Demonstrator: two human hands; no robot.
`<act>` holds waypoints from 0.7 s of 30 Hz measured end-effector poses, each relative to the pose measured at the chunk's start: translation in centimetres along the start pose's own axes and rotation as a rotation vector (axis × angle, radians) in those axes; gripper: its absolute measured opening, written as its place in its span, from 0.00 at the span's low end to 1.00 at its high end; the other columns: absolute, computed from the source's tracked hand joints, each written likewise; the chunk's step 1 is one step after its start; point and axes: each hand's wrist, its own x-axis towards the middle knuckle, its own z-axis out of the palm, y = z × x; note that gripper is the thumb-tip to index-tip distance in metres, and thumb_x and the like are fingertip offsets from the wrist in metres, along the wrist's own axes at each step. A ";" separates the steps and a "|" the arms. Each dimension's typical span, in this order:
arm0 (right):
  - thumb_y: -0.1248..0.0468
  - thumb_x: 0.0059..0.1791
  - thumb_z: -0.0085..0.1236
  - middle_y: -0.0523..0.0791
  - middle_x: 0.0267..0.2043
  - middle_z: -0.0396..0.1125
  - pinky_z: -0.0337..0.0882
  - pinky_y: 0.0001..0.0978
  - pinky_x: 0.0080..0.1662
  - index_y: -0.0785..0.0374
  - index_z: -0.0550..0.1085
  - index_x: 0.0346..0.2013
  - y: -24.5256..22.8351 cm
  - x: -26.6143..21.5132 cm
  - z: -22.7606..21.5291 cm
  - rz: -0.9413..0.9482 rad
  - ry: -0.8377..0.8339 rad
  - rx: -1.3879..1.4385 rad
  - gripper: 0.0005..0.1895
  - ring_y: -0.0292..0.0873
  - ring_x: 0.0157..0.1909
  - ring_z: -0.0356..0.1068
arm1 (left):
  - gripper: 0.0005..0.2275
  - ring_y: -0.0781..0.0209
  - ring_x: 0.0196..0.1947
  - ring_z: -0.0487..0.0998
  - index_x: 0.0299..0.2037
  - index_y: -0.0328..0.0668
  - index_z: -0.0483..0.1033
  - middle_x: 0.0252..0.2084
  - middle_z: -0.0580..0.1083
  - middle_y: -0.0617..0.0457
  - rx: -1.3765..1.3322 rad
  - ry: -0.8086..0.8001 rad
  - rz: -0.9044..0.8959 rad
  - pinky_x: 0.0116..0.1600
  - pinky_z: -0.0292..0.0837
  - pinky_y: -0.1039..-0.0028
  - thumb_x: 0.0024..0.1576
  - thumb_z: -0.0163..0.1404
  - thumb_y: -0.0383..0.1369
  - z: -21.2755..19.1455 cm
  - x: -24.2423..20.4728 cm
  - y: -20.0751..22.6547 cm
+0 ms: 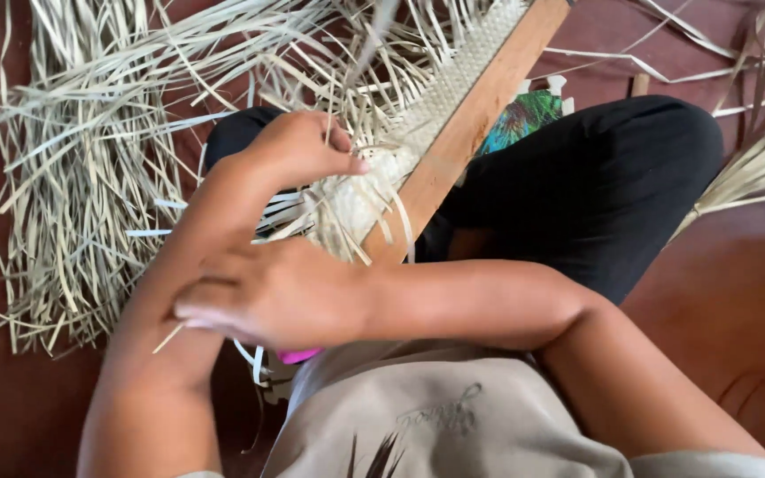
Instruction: Weaving thin bamboo strips into a mat using a wooden guide on the floor.
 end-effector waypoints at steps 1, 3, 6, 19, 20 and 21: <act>0.58 0.60 0.42 0.46 0.36 0.68 0.74 0.40 0.38 0.59 0.72 0.39 -0.2 0.1 0.7 -0.006 0.058 -0.039 0.12 0.49 0.37 0.72 | 0.22 0.47 0.53 0.77 0.36 0.54 0.81 0.40 0.75 0.52 0.023 0.077 0.080 0.56 0.72 0.61 0.42 0.63 0.58 0.3 0.2 -0.8; 0.57 0.60 0.40 0.44 0.36 0.67 0.72 0.38 0.35 0.57 0.71 0.38 -0.3 0.2 1.6 -0.012 0.114 -0.074 0.13 0.48 0.35 0.71 | 0.21 0.51 0.48 0.78 0.33 0.54 0.81 0.35 0.71 0.57 0.043 0.154 0.156 0.54 0.74 0.64 0.39 0.66 0.56 0.2 -0.5 -1.3; 0.57 0.60 0.36 0.42 0.36 0.65 0.72 0.35 0.34 0.54 0.70 0.38 -0.1 0.2 2.0 -0.050 0.162 -0.115 0.14 0.44 0.35 0.70 | 0.19 0.41 0.43 0.80 0.25 0.46 0.76 0.28 0.73 0.50 0.119 0.103 0.127 0.49 0.74 0.55 0.48 0.62 0.53 -0.9 -2.6 -0.4; 0.64 0.61 0.34 0.43 0.36 0.63 0.75 0.37 0.37 0.57 0.72 0.48 0.6 -1.1 -0.5 -0.092 0.155 -0.016 0.14 0.46 0.36 0.71 | 0.16 0.48 0.36 0.83 0.43 0.40 0.77 0.29 0.80 0.47 -0.001 -0.078 -0.033 0.54 0.73 0.61 0.49 0.62 0.40 -2.7 -4.2 0.0; 0.64 0.62 0.33 0.45 0.36 0.63 0.76 0.40 0.37 0.58 0.72 0.54 0.8 -1.9 -0.9 -0.074 0.095 0.080 0.16 0.49 0.36 0.72 | 0.16 0.59 0.28 0.85 0.46 0.44 0.76 0.24 0.81 0.56 -0.035 -0.092 -0.104 0.54 0.72 0.69 0.49 0.61 0.39 -2.8 -4.5 -0.1; 0.64 0.62 0.33 0.45 0.36 0.63 0.76 0.40 0.37 0.58 0.72 0.54 1.9 -2.7 -2.2 -0.074 0.091 0.084 0.16 0.49 0.36 0.72 | 0.16 0.59 0.28 0.85 0.46 0.44 0.76 0.24 0.81 0.56 -0.040 -0.092 -0.107 0.54 0.72 0.69 0.49 0.61 0.39 -2.5 -4.4 -0.7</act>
